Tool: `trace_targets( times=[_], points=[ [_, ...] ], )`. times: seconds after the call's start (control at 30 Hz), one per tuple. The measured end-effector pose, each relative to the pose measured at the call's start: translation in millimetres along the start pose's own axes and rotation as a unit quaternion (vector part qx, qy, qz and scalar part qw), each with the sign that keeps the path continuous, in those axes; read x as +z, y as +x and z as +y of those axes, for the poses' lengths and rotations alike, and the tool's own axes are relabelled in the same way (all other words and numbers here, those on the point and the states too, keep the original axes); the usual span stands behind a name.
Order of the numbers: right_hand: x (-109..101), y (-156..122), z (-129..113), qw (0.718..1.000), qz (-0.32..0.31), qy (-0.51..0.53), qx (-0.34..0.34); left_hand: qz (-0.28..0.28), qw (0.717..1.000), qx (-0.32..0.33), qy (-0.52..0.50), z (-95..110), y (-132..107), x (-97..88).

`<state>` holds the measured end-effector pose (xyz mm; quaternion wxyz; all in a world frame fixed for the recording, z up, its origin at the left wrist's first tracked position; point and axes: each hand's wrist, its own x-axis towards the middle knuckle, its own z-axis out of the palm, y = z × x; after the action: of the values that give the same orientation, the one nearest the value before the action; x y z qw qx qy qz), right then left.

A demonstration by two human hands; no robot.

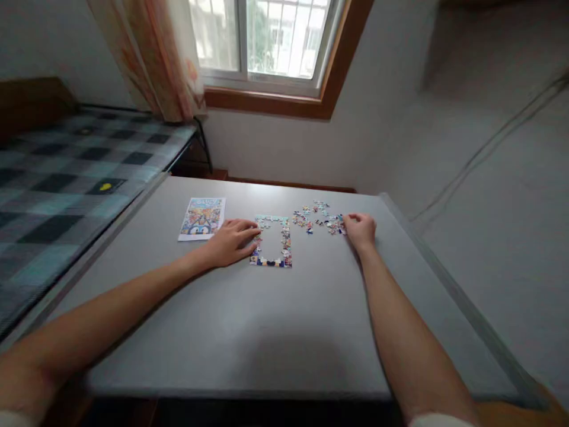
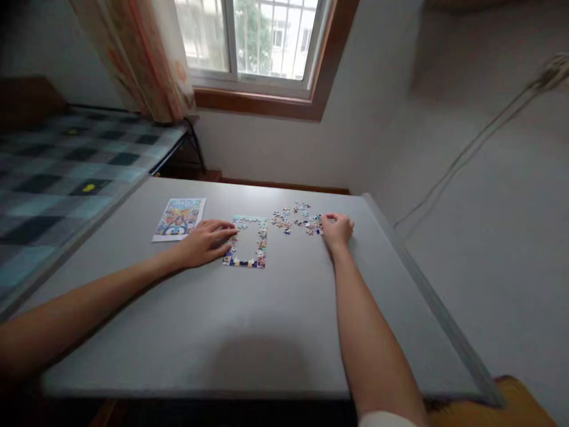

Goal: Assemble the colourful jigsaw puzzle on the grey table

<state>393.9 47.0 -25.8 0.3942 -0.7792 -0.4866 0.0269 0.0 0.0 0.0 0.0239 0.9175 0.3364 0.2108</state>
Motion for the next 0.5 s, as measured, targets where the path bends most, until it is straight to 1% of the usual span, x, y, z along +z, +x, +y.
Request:
trace_targets(
  times=[0.13,0.23,0.5],
  points=[
    [0.5,0.5,0.8,1.000,0.008,0.007,-0.015,-0.001,1.000,-0.007,-0.008,-0.6,0.4,-0.9],
    [0.1,1.1,0.1,1.000,0.014,0.001,-0.014,-0.002,1.000,-0.009,-0.015,-0.4,0.6,-1.4],
    [-1.5,0.0,-2.7,1.000,0.006,-0.008,-0.011,-0.005,1.000,-0.009,-0.007,1.5,1.1,-4.1]
  ],
)
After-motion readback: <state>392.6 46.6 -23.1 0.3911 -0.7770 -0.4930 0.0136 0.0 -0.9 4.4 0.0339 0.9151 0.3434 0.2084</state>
